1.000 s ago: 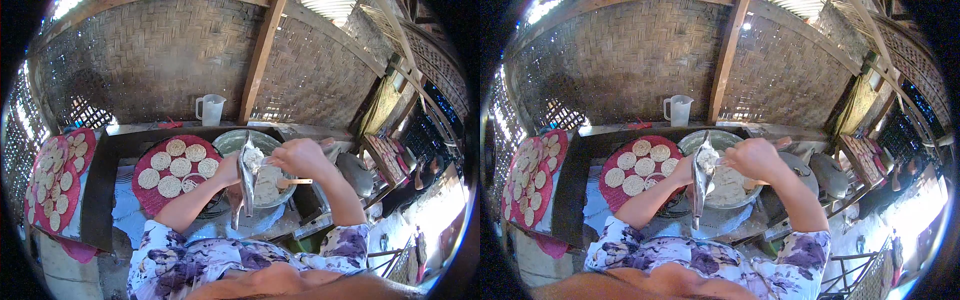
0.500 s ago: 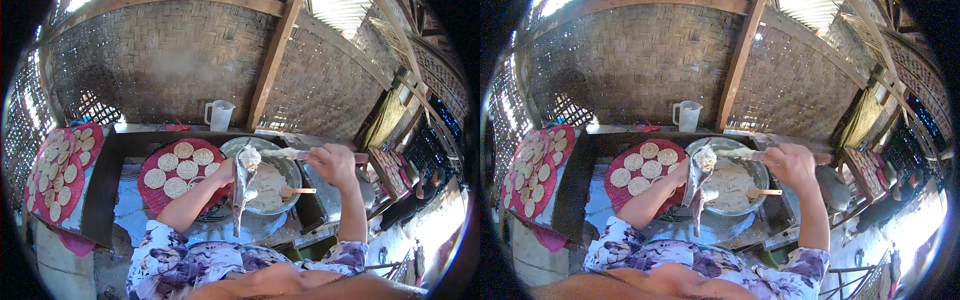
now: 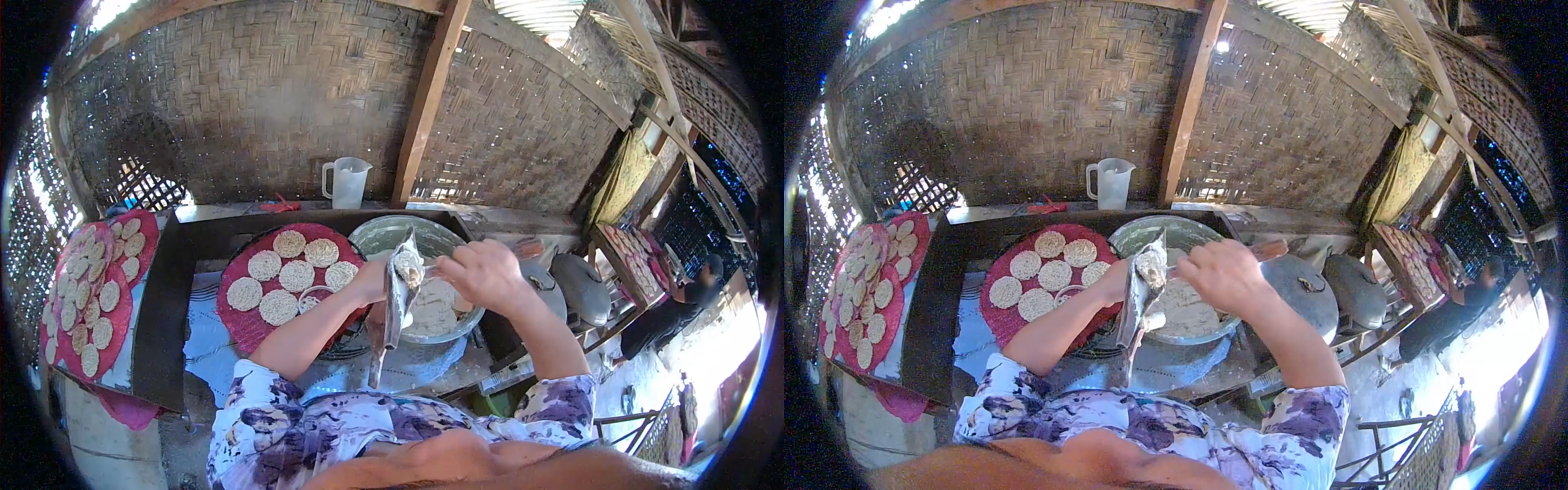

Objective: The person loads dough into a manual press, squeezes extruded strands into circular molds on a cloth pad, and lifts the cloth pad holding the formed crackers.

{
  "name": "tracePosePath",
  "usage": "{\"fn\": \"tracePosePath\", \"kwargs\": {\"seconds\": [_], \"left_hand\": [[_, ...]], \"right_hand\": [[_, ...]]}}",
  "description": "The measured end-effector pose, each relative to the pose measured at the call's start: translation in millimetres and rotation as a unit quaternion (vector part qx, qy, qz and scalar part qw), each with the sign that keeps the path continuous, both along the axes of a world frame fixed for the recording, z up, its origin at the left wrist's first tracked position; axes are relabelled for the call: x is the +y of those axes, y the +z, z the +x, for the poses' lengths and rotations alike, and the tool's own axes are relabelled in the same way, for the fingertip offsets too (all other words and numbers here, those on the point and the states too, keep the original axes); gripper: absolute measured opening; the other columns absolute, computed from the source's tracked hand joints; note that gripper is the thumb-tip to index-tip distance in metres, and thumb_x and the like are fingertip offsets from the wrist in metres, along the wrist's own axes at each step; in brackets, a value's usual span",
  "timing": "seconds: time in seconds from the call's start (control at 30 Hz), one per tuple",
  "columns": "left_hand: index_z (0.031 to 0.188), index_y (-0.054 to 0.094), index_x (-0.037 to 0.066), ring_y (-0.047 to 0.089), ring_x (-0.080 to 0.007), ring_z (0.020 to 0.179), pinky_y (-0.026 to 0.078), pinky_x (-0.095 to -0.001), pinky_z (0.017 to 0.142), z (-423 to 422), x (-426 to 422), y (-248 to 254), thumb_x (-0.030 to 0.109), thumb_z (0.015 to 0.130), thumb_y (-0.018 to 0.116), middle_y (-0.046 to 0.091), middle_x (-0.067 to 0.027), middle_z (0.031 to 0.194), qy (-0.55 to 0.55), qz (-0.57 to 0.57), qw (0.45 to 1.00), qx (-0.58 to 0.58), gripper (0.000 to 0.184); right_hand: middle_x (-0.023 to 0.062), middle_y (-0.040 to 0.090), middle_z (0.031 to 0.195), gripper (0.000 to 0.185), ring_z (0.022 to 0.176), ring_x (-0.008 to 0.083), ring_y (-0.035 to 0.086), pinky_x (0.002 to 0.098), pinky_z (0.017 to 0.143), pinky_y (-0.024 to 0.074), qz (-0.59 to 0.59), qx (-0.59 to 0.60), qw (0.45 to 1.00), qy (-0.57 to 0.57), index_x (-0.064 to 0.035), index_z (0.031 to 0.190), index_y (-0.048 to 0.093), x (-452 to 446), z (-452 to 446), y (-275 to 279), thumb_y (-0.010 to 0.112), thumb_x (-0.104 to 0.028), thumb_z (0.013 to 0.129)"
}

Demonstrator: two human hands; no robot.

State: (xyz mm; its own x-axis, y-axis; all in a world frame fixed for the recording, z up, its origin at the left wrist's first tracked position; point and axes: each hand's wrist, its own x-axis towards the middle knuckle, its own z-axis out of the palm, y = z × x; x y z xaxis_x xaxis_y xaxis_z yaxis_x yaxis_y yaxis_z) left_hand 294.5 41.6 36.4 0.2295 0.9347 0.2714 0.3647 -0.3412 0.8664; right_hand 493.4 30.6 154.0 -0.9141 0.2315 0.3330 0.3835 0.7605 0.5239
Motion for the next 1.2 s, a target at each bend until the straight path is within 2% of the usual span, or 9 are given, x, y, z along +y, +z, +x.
{"fn": "tracePosePath", "kwargs": {"seconds": [0.2,0.37,0.47,0.53,0.67,0.8,0.97,1.07,1.2], "left_hand": [[0.108,0.056,0.004,0.058,-0.0226,0.092,0.044,-0.0317,0.080,-16.7,27.6,-35.9,0.025,0.079,0.059,0.060,-0.0078,0.104,-0.077,-0.102,0.978,-0.162,0.035],[0.109,0.054,0.007,0.059,-0.0192,0.081,0.052,-0.0391,0.072,-33.4,27.8,-12.9,0.019,0.087,0.049,0.060,-0.0075,0.096,-0.113,-0.230,0.836,-0.485,0.025],[0.103,0.059,0.009,0.059,-0.0281,0.088,0.047,-0.0377,0.078,-5.3,57.0,-43.2,0.024,0.077,0.056,0.061,-0.0143,0.097,-0.021,0.023,0.983,-0.179,0.030],[0.101,0.060,0.010,0.059,-0.0313,0.091,0.046,-0.0374,0.078,12.7,37.7,-16.1,0.026,0.074,0.058,0.062,-0.0161,0.096,0.079,0.112,0.987,0.082,0.032],[0.108,0.054,0.006,0.058,-0.0205,0.091,0.047,-0.0328,0.080,-0.7,59.9,-40.1,0.016,0.084,0.047,0.059,-0.0103,0.099,-0.005,0.044,0.968,-0.249,0.027],[0.109,0.053,0.005,0.059,-0.0192,0.085,0.049,-0.0321,0.077,-25.3,52.9,-21.7,0.019,0.091,0.037,0.060,-0.0094,0.098,-0.165,-0.142,0.792,-0.570,0.028],[0.114,0.051,0.003,0.055,-0.0153,0.093,0.045,-0.0311,0.082,2.4,89.0,-65.1,0.011,0.087,0.044,0.058,-0.0072,0.104,0.005,0.098,0.985,-0.142,0.028],[0.113,0.052,0.005,0.056,-0.0163,0.092,0.045,-0.0316,0.081,-4.8,60.9,-29.4,0.015,0.090,0.038,0.058,-0.0072,0.103,0.018,-0.058,0.976,-0.211,0.028],[0.112,0.050,0.004,0.057,-0.0179,0.089,0.047,-0.0350,0.080,-23.3,112.0,-79.4,0.021,0.092,0.033,0.058,-0.0070,0.103,-0.102,-0.075,0.914,-0.386,0.031]], "right_hand": [[-0.0017,0.044,0.063,0.017,0.060,0.0155,0.050,0.0302,0.053,0.0396,0.084,0.025,0.994,0.061,-0.0117,0.087,0.057,-8.7,11.0,8.8,0.058,-0.016,0.070],[0.0019,0.060,0.071,0.018,0.059,0.0136,0.055,0.0237,0.054,0.0442,0.034,0.340,0.939,-0.046,-0.0070,0.083,0.063,-3.3,62.3,13.3,0.070,-0.010,0.067],[-0.0012,0.058,0.070,0.016,0.062,0.0074,0.052,0.0209,0.058,0.0423,-0.385,0.641,0.664,-0.022,-0.0029,0.086,0.062,16.1,24.4,-52.6,0.068,-0.011,0.073],[-0.0020,0.057,0.071,0.020,0.066,0.0049,0.050,0.0197,0.060,0.0407,-0.489,0.622,0.611,-0.018,-0.0002,0.089,0.062,12.9,-0.7,-76.2,0.068,-0.015,0.076],[0.0049,0.063,0.076,0.022,0.068,0.0091,0.057,0.0225,0.064,0.0457,-0.464,0.575,0.669,-0.077,0.0016,0.089,0.062,4.2,9.2,-116.9,0.068,-0.015,0.076],[0.0076,0.065,0.073,0.023,0.065,0.0095,0.059,0.0235,0.059,0.0476,-0.425,0.597,0.677,-0.065,0.0017,0.085,0.064,5.6,46.7,-127.6,0.071,-0.017,0.073],[0.0095,0.062,0.066,0.021,0.054,0.0199,0.060,0.0270,0.052,0.0480,-0.117,0.531,0.835,-0.084,-0.0026,0.082,0.063,17.0,15.6,-104.0,0.073,-0.011,0.066],[0.0099,0.062,0.067,0.021,0.056,0.0176,0.060,0.0268,0.053,0.0475,-0.135,0.474,0.867,-0.078,-0.0017,0.080,0.062,6.4,18.8,-109.5,0.073,-0.015,0.068],[0.0099,0.063,0.069,0.023,0.059,0.0112,0.060,0.0256,0.053,0.0464,-0.360,0.557,0.747,-0.044,0.0001,0.082,0.062,7.3,24.6,-128.2,0.072,-0.018,0.072]]}}
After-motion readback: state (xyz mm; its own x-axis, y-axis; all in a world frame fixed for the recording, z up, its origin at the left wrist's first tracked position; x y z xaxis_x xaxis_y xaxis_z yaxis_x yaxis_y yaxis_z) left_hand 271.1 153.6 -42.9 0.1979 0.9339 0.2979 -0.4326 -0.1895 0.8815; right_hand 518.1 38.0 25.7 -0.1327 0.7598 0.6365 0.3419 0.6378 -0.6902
